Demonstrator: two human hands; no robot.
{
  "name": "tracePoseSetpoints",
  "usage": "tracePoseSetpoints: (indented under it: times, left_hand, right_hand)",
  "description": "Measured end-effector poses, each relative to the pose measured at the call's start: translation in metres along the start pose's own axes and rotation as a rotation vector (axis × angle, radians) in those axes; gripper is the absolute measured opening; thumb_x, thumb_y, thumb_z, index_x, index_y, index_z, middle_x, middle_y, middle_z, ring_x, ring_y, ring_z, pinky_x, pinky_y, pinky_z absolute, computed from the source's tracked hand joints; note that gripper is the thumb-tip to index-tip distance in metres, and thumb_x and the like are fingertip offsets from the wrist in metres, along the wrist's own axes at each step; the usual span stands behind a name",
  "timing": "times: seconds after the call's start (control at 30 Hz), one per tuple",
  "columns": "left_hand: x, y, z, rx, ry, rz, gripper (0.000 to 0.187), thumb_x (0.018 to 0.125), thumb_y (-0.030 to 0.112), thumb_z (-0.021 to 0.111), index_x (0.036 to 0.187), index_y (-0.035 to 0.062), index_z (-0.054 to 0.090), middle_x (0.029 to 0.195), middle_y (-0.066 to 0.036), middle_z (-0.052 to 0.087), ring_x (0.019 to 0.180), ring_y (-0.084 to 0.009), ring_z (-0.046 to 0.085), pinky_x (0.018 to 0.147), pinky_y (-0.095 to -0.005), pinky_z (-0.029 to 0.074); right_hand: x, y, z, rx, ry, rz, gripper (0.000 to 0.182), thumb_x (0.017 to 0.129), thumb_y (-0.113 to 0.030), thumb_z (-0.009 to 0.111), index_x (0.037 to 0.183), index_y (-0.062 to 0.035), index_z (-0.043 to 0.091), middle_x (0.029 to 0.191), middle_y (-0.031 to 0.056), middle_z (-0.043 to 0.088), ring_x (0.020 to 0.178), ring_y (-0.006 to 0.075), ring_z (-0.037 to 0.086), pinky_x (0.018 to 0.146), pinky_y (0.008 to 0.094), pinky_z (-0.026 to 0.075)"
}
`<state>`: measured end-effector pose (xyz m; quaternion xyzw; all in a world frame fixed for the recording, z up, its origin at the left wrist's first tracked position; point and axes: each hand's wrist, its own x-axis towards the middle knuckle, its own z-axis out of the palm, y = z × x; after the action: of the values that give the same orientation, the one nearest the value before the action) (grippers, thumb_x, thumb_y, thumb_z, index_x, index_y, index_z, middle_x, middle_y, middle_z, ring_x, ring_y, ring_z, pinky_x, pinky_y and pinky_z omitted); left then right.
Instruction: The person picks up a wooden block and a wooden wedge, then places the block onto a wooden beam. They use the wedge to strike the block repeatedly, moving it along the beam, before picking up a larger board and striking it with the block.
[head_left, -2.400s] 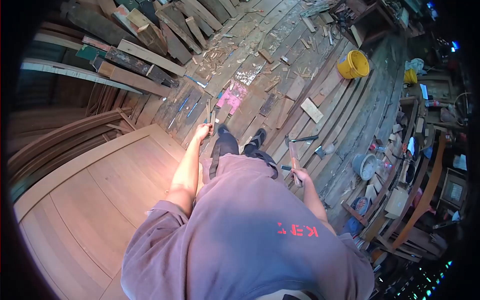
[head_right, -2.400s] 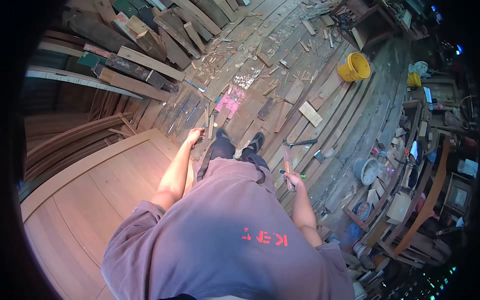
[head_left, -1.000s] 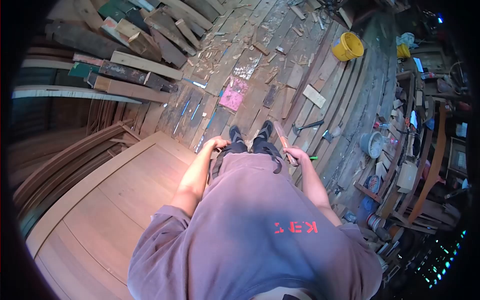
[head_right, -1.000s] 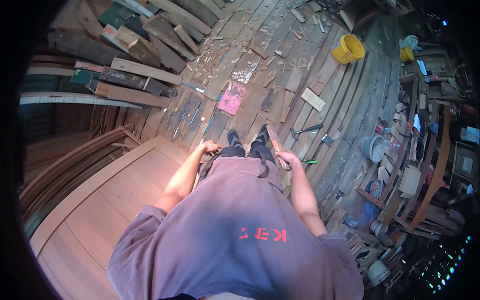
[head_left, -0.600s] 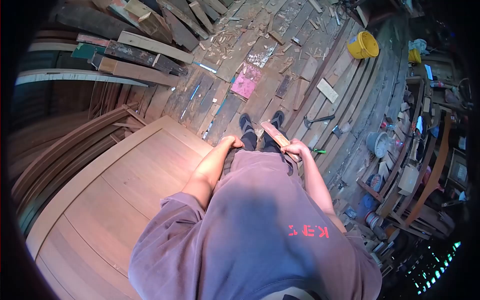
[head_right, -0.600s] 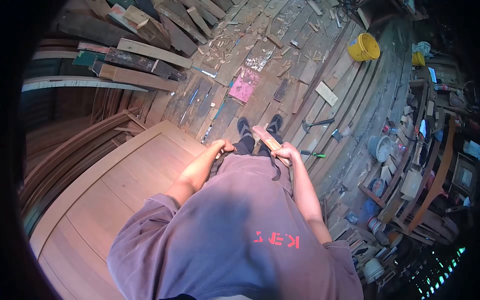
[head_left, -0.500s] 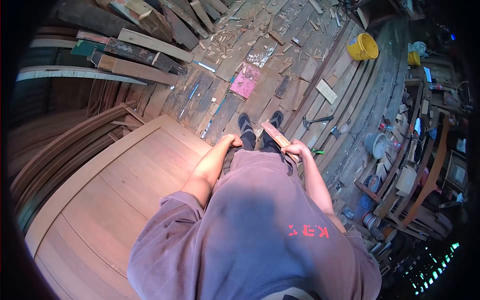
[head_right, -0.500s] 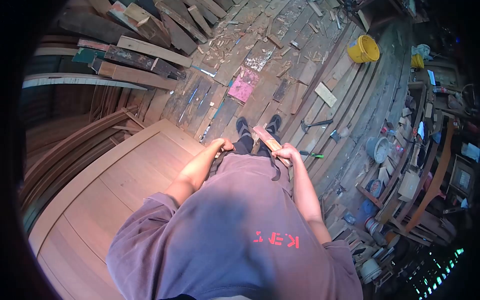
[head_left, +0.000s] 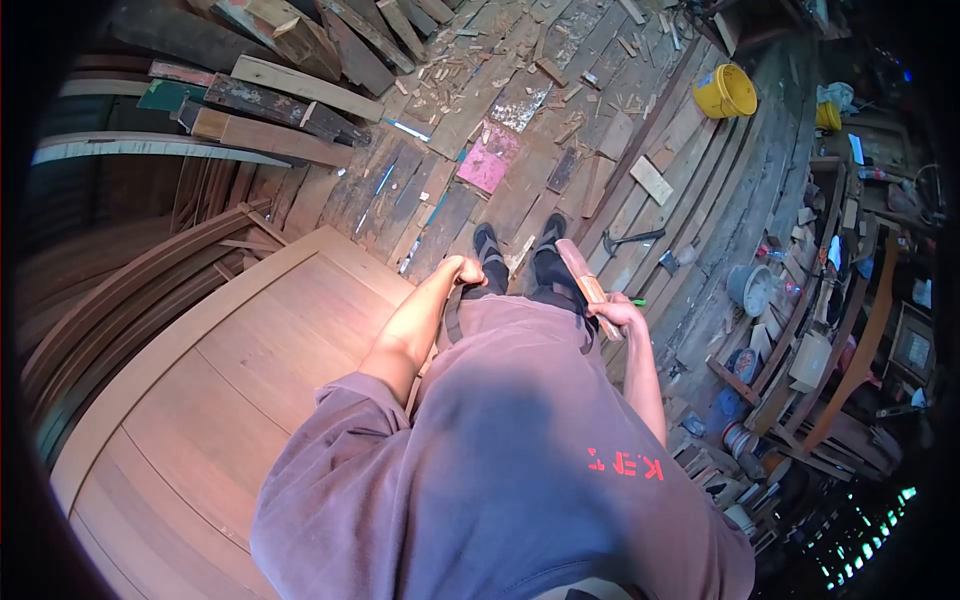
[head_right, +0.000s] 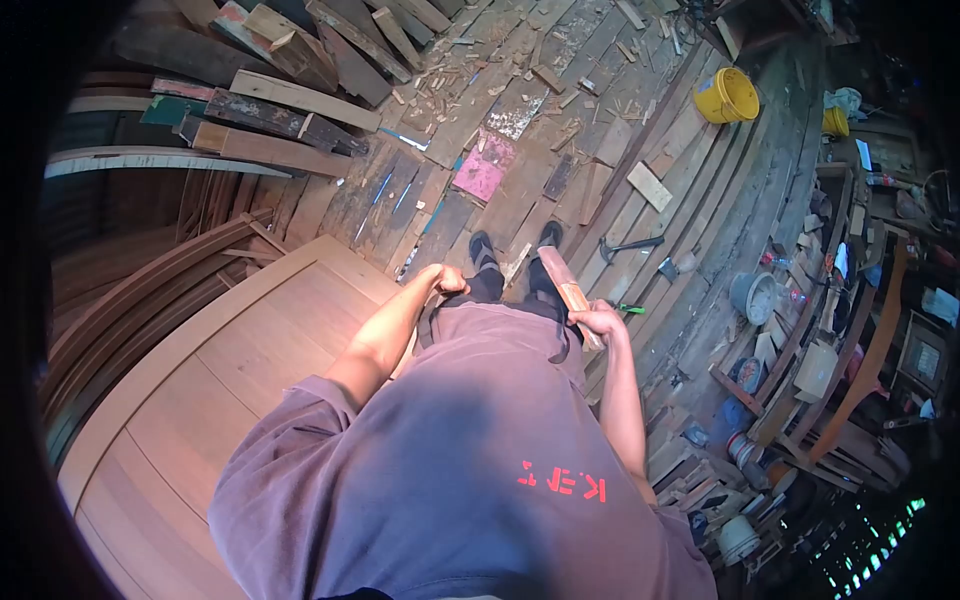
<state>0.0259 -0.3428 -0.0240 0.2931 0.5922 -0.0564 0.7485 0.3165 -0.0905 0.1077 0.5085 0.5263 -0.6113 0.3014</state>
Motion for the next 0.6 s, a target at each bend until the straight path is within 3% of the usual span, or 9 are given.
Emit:
tracePoseSetpoints:
  times: [0.1, 0.13, 0.2, 0.23, 0.27, 0.3, 0.43, 0.5, 0.6]
  left_hand:
    - [-0.039, 0.04, -0.011, 0.024, 0.054, -0.048, 0.033, 0.087, 0.037, 0.062, 0.101, 0.009, 0.074, 0.091, -0.001, 0.067, 0.072, -0.0172, 0.059, 0.058, -0.0357, 0.046]
    - [-0.025, 0.041, -0.012, 0.041, 0.042, -0.093, 0.029, 0.089, 0.037, 0.062, 0.09, 0.0106, 0.072, 0.076, 0.002, 0.062, 0.059, -0.0143, 0.05, 0.05, -0.0351, 0.038]
    - [-0.018, 0.042, -0.02, 0.022, -0.011, 0.001, 0.026, 0.091, 0.037, 0.061, 0.083, 0.0134, 0.07, 0.067, 0.005, 0.055, 0.054, -0.0125, 0.043, 0.047, -0.0348, 0.032]
    - [0.014, 0.031, -0.018, 0.094, -0.069, 0.011, 0.022, 0.088, 0.029, 0.056, 0.1, 0.0172, 0.069, 0.087, 0.004, 0.06, 0.072, -0.0144, 0.05, 0.062, -0.0368, 0.04]
    - [0.047, 0.018, -0.017, 0.166, -0.126, 0.026, 0.038, 0.084, 0.022, 0.051, 0.117, 0.0211, 0.069, 0.106, 0.004, 0.065, 0.09, -0.0163, 0.058, 0.076, -0.0389, 0.047]
    - [0.085, -0.003, -0.02, 0.175, -0.211, 0.146, 0.039, 0.081, 0.018, 0.051, 0.115, 0.0213, 0.069, 0.097, 0.004, 0.062, 0.083, -0.0145, 0.054, 0.071, -0.0359, 0.044]
    - [-0.029, 0.079, -0.04, 0.096, -0.002, -0.032, 0.037, 0.08, 0.02, 0.054, 0.114, 0.0173, 0.07, 0.099, 0.005, 0.064, 0.083, -0.015, 0.057, 0.069, -0.0352, 0.044]
    - [-0.043, 0.096, -0.044, 0.083, 0.125, -0.083, 0.037, 0.088, 0.034, 0.059, 0.106, 0.0051, 0.071, 0.106, -0.002, 0.068, 0.087, -0.0197, 0.059, 0.07, -0.0398, 0.045]
    - [-0.052, 0.112, -0.048, 0.131, 0.169, -0.073, 0.044, 0.087, 0.043, 0.061, 0.085, 0.0002, 0.071, 0.075, -0.003, 0.063, 0.067, -0.017, 0.058, 0.057, -0.0395, 0.044]
  right_hand:
    - [0.031, 0.013, -0.001, -0.045, -0.084, -0.016, 0.017, 0.074, -0.013, 0.079, 0.082, -0.0001, 0.071, 0.072, 0.0048, 0.068, 0.061, 0.0135, 0.062, 0.057, 0.0294, 0.049]
    - [0.034, 0.009, -0.002, -0.069, -0.098, -0.038, 0.017, 0.074, -0.013, 0.079, 0.082, -0.0001, 0.072, 0.072, 0.005, 0.068, 0.061, 0.0136, 0.062, 0.057, 0.0292, 0.049]
    - [0.044, 0.009, -0.012, -0.098, -0.119, -0.062, 0.017, 0.074, -0.014, 0.079, 0.081, -0.0002, 0.072, 0.072, 0.0049, 0.069, 0.062, 0.0131, 0.063, 0.058, 0.0284, 0.049]
    - [0.045, 0.009, -0.019, -0.086, -0.119, -0.055, 0.017, 0.074, -0.014, 0.079, 0.081, -0.0001, 0.071, 0.072, 0.005, 0.069, 0.062, 0.013, 0.063, 0.057, 0.0285, 0.049]
    - [0.042, 0.007, -0.025, -0.075, -0.122, -0.045, 0.017, 0.073, -0.014, 0.079, 0.08, 0.0001, 0.071, 0.072, 0.0051, 0.069, 0.062, 0.0129, 0.063, 0.057, 0.0286, 0.049]
    - [0.039, 0.001, -0.034, -0.066, -0.123, -0.04, 0.018, 0.073, -0.014, 0.079, 0.08, 0.0003, 0.071, 0.072, 0.0052, 0.069, 0.062, 0.0127, 0.063, 0.057, 0.0287, 0.049]
    - [0.052, 0.002, -0.069, -0.041, -0.152, -0.061, 0.023, 0.071, -0.014, 0.079, 0.083, 0.0027, 0.07, 0.074, 0.0066, 0.069, 0.062, 0.0139, 0.064, 0.054, 0.0298, 0.05]
    - [0.041, -0.022, -0.084, -0.21, -0.128, -0.1, 0.034, 0.066, -0.023, 0.082, 0.081, 0.0048, 0.069, 0.075, 0.008, 0.067, 0.071, 0.0164, 0.064, 0.06, 0.0323, 0.05]
    - [0.077, -0.005, -0.103, -0.31, -0.209, -0.11, 0.034, 0.066, -0.027, 0.081, 0.086, 0.0003, 0.073, 0.077, 0.005, 0.067, 0.072, 0.0151, 0.062, 0.064, 0.0321, 0.049]
